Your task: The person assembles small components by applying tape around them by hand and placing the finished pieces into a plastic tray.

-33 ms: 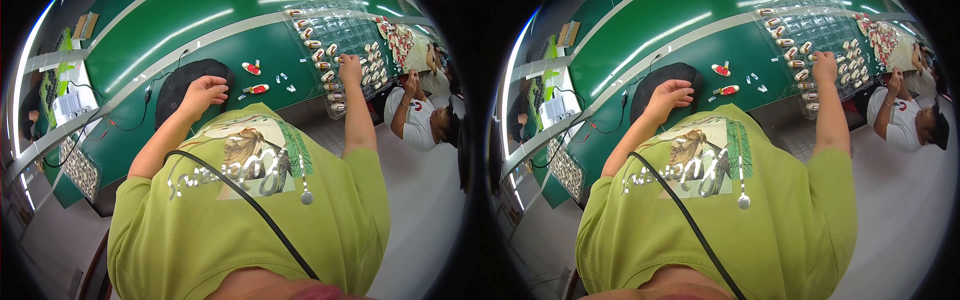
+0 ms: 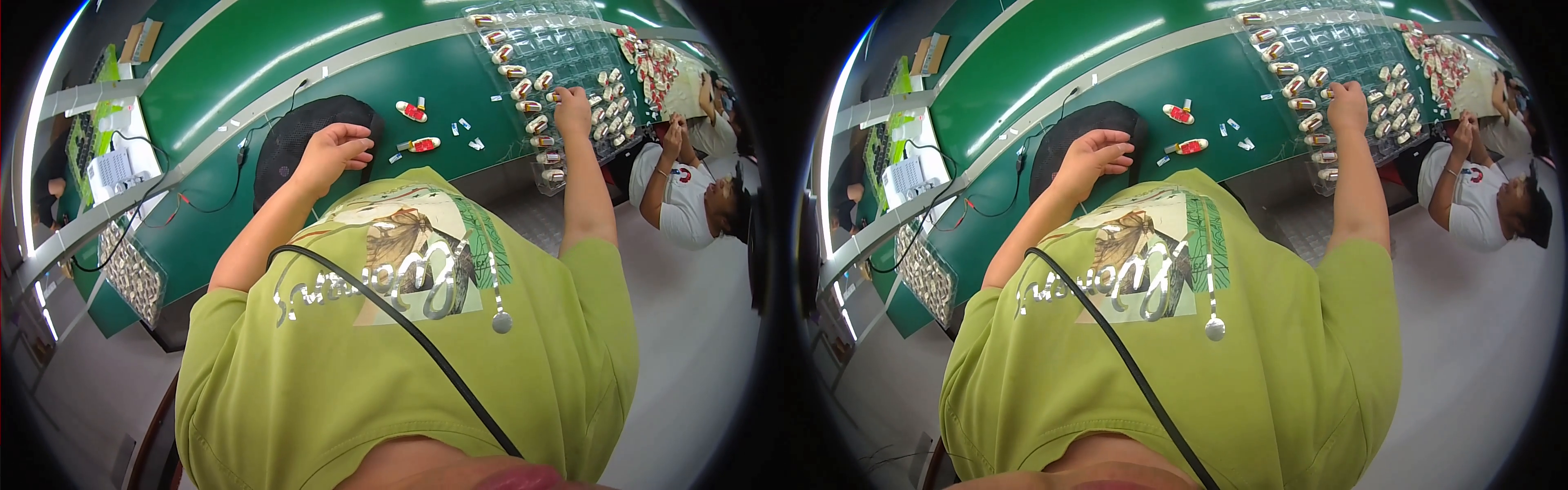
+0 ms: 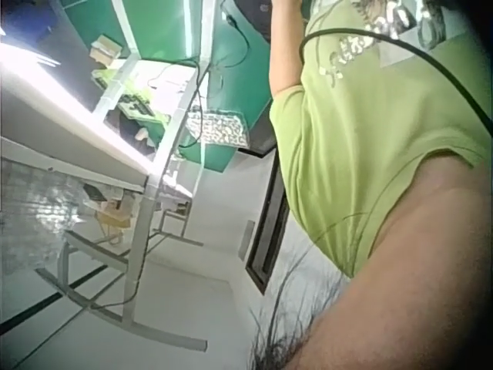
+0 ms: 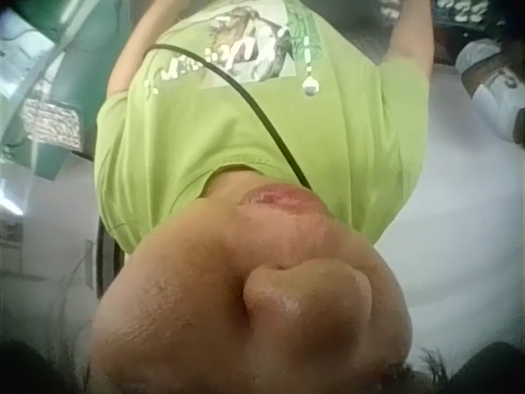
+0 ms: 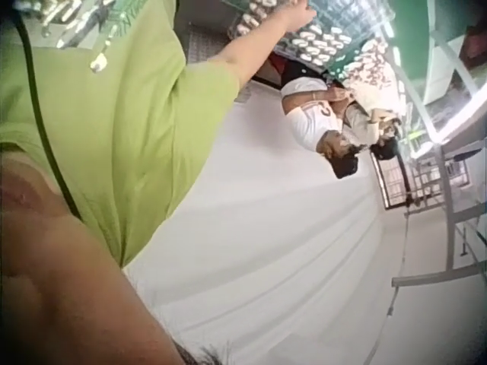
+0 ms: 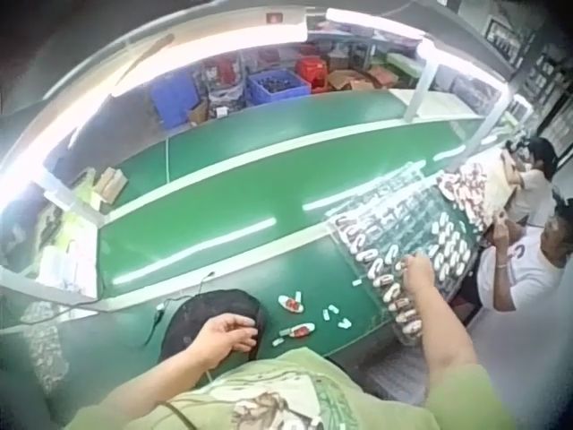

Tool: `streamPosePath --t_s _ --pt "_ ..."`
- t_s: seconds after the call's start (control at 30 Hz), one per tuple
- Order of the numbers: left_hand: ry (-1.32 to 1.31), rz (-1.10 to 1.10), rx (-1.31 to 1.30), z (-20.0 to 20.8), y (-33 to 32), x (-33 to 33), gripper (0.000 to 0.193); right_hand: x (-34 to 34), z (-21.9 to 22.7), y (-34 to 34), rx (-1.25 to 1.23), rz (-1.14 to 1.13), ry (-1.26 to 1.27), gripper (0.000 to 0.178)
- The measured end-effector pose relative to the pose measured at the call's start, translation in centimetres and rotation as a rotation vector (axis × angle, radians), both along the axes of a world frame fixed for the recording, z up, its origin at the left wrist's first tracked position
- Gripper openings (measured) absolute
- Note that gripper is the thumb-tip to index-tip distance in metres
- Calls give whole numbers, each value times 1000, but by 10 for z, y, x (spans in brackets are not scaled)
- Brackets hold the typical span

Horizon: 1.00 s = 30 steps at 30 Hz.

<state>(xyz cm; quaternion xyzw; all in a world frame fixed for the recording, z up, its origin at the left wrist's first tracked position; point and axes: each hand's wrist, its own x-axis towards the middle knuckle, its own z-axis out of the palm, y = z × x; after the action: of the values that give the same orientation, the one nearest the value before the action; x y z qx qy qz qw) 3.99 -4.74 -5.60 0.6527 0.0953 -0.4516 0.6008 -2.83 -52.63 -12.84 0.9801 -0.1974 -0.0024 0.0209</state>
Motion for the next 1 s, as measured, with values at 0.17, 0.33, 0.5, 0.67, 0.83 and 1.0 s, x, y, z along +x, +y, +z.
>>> streamPosePath --t_s 0.17,0.33,0.5,0.67,0.83,1.0 --pt "-25 -22 -9 4 -6 5 33 13 2 6 30 -43 196 34" --pt "-33 77 14 -3 -1 2 27 28 32 94 116 -1 187 30" --pt "-27 -9 -25 -5 -6 2 29 40 11 231 647 -88 252 38" --pt "-59 -19 -28 -4 -2 3 29 53 -17 252 708 -78 130 35" --pt "-55 22 -93 -5 -4 7 26 41 -3 242 1115 -2 -84 18" --pt "222 109 -339 1 -9 15 21 24 81 271 795 701 -455 20"
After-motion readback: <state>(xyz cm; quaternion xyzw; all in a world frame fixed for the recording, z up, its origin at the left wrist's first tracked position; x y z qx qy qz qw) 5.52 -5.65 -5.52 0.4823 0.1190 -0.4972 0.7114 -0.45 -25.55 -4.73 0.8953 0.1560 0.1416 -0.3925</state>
